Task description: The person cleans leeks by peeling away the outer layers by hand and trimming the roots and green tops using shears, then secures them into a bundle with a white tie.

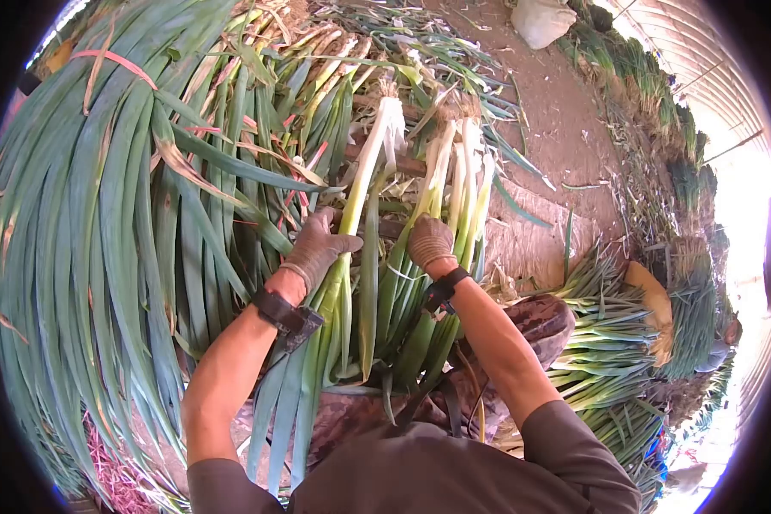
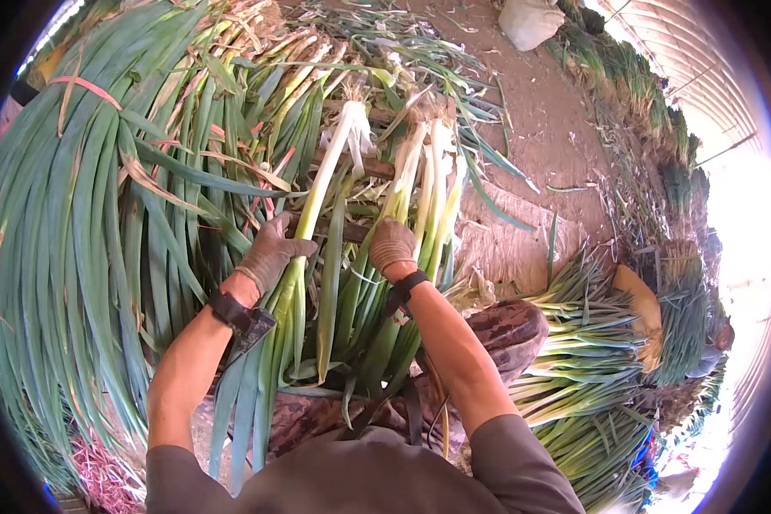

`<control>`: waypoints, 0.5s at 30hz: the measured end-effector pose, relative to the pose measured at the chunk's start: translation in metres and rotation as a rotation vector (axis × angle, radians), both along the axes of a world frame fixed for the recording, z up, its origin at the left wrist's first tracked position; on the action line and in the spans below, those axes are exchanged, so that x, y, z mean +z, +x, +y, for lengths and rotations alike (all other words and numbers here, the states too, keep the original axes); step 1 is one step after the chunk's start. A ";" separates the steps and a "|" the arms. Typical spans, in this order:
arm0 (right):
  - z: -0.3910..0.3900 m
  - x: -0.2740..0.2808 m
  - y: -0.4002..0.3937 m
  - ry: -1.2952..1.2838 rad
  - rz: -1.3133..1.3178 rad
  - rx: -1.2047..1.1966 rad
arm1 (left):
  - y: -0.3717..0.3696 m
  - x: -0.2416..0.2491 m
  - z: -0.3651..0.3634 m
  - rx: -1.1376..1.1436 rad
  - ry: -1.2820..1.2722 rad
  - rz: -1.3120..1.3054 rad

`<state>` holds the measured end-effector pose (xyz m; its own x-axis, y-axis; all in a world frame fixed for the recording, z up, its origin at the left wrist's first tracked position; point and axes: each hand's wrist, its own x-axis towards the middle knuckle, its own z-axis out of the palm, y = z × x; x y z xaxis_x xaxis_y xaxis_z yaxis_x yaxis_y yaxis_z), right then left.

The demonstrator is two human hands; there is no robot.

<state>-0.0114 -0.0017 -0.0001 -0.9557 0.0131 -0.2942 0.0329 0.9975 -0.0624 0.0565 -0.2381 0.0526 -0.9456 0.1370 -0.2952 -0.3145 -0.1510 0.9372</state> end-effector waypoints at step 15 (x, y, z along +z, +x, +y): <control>-0.032 0.005 -0.017 -0.237 -0.108 -0.146 | -0.003 -0.011 0.005 -0.031 -0.028 0.015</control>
